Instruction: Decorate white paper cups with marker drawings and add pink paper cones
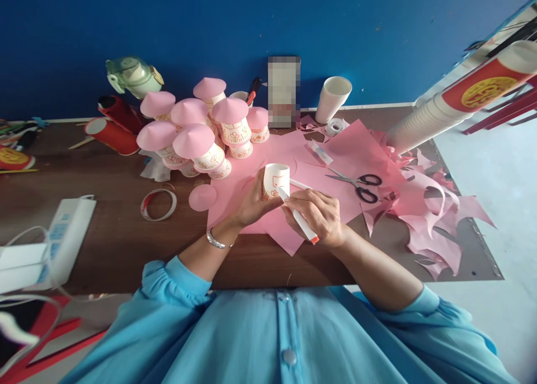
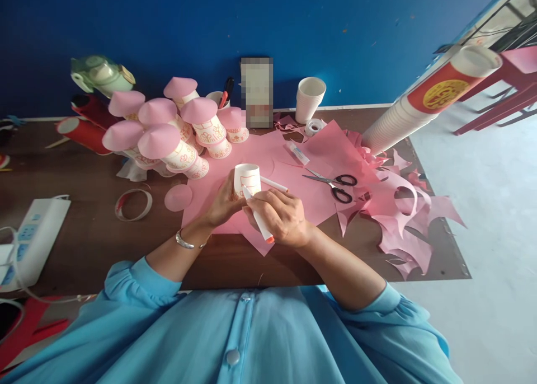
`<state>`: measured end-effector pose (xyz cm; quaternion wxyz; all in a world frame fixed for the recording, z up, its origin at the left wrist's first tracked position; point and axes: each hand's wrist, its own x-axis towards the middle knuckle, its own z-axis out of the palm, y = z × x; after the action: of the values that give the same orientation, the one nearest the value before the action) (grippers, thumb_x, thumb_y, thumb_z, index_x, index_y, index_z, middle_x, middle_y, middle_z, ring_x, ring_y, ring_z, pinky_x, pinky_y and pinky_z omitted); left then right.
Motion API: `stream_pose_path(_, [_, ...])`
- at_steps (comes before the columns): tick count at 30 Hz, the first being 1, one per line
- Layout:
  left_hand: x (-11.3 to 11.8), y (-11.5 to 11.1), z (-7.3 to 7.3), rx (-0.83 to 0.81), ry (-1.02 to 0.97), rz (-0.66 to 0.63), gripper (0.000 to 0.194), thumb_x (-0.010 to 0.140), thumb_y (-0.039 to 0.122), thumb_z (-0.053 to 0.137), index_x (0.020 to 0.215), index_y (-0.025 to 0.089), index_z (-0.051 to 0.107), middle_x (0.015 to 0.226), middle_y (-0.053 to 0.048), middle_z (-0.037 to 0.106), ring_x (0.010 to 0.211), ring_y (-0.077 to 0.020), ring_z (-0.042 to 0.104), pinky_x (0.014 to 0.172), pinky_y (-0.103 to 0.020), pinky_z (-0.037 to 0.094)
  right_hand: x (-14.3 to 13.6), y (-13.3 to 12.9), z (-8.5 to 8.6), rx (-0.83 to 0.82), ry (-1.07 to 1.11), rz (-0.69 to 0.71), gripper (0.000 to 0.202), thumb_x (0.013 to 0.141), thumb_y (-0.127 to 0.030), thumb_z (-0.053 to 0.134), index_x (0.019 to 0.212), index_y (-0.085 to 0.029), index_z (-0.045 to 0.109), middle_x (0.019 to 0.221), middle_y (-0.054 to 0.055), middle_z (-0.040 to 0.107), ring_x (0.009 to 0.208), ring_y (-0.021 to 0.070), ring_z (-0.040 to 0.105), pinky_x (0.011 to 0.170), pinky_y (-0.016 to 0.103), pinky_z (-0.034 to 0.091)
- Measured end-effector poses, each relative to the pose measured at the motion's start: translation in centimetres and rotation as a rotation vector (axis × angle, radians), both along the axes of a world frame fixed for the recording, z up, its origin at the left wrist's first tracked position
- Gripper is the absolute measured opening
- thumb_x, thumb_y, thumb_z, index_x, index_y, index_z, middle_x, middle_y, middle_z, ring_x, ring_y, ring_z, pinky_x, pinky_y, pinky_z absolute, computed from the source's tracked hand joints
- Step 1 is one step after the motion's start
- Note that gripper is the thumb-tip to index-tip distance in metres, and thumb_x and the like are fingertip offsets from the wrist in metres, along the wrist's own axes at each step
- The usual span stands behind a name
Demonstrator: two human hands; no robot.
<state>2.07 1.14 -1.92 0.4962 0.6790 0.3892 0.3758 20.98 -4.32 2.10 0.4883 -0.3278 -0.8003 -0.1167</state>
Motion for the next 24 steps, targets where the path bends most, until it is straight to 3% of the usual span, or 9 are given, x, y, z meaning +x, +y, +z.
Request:
stream_pose_path(19, [0.01, -0.06, -0.31, -0.005, 0.009, 0.012, 0.083, 0.077, 0.07, 0.082, 0.138, 0.022, 0.052, 0.122, -0.013, 0.066, 0.116, -0.0325, 0.064, 0.089, -0.043, 0.054, 0.06, -0.07, -0.39, -0.028, 0.025, -0.008, 0.027, 0.092, -0.01, 0.071, 0.116, -0.018, 0.061, 0.086, 0.004, 0.075, 0.067, 0.0153, 0.071, 0.062, 0.026, 0.059])
stream_pose_path(24, [0.07, -0.03, -0.25, 0.017, 0.014, 0.004, 0.079, 0.077, 0.073, 0.08, 0.132, 0.022, 0.054, 0.12, -0.011, 0.067, 0.109, -0.0286, 0.065, 0.086, -0.04, 0.054, 0.02, -0.09, -0.36, -0.042, 0.016, -0.014, 0.028, 0.092, -0.01, 0.072, 0.116, -0.02, 0.061, 0.086, 0.003, 0.075, 0.068, 0.0154, 0.072, 0.063, 0.026, 0.059])
